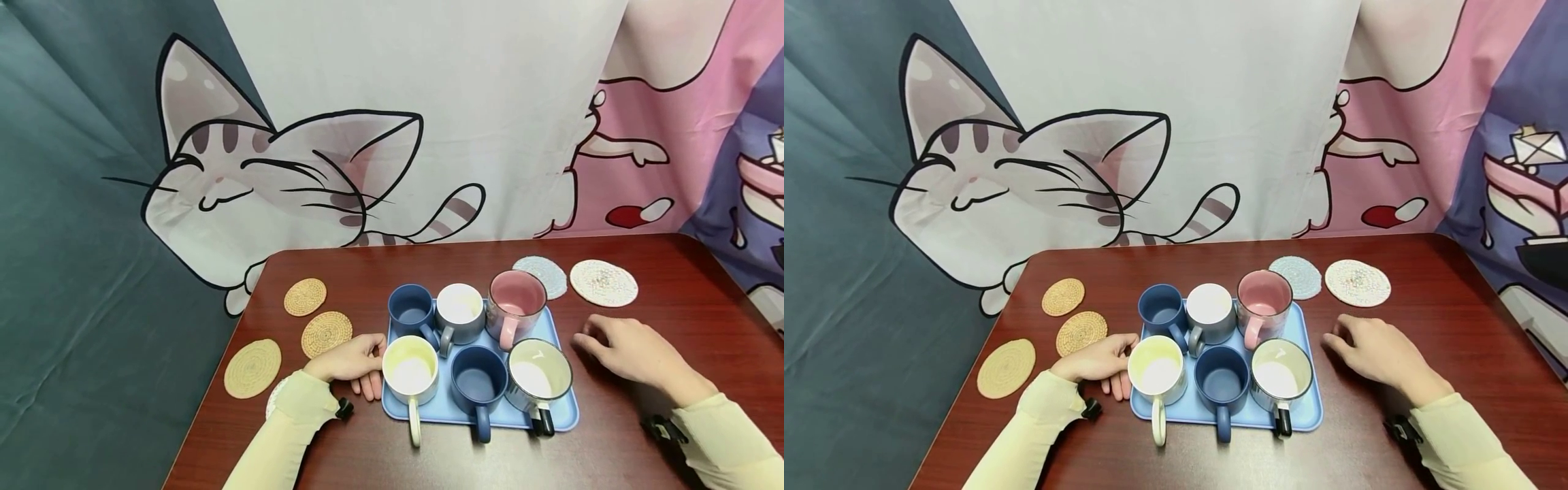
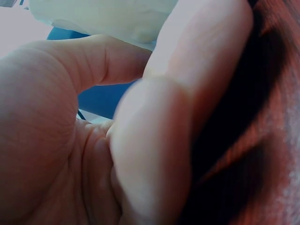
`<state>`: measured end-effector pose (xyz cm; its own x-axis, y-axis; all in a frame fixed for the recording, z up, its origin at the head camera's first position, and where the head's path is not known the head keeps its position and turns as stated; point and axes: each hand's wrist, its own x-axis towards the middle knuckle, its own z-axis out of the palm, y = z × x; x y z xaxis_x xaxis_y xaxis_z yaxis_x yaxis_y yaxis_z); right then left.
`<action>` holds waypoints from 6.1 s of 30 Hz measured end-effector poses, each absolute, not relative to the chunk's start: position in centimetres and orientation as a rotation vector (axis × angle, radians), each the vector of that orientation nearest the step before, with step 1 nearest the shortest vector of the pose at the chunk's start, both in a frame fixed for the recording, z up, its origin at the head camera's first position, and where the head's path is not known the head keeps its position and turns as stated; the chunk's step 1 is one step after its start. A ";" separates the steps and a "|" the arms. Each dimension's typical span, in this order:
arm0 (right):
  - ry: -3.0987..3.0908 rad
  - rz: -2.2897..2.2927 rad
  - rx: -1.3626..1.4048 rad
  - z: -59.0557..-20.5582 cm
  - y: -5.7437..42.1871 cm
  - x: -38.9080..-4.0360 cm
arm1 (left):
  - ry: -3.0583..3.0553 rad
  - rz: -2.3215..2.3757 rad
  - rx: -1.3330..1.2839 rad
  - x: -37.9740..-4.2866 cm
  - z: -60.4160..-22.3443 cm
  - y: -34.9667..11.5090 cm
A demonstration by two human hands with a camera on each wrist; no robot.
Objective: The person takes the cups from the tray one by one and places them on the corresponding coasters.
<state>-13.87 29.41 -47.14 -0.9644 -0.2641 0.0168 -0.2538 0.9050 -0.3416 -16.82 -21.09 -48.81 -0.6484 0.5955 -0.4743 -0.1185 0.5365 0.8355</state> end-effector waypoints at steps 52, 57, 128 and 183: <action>2.951 -0.620 -0.612 -47.8 25.3 -12.3 | 3.349 0.295 0.742 -14.3 -47.2 -25.4; 2.949 -0.623 -0.600 -47.8 25.4 -12.1 | 3.358 0.240 0.631 -14.1 -47.4 -26.4; 2.942 -0.632 -0.601 -47.8 25.4 -12.0 | 2.964 0.261 0.571 -25.7 -47.3 -18.3; 2.953 -0.623 -0.601 -47.9 25.7 -12.0 | 3.009 0.323 0.579 -23.5 -46.3 -26.2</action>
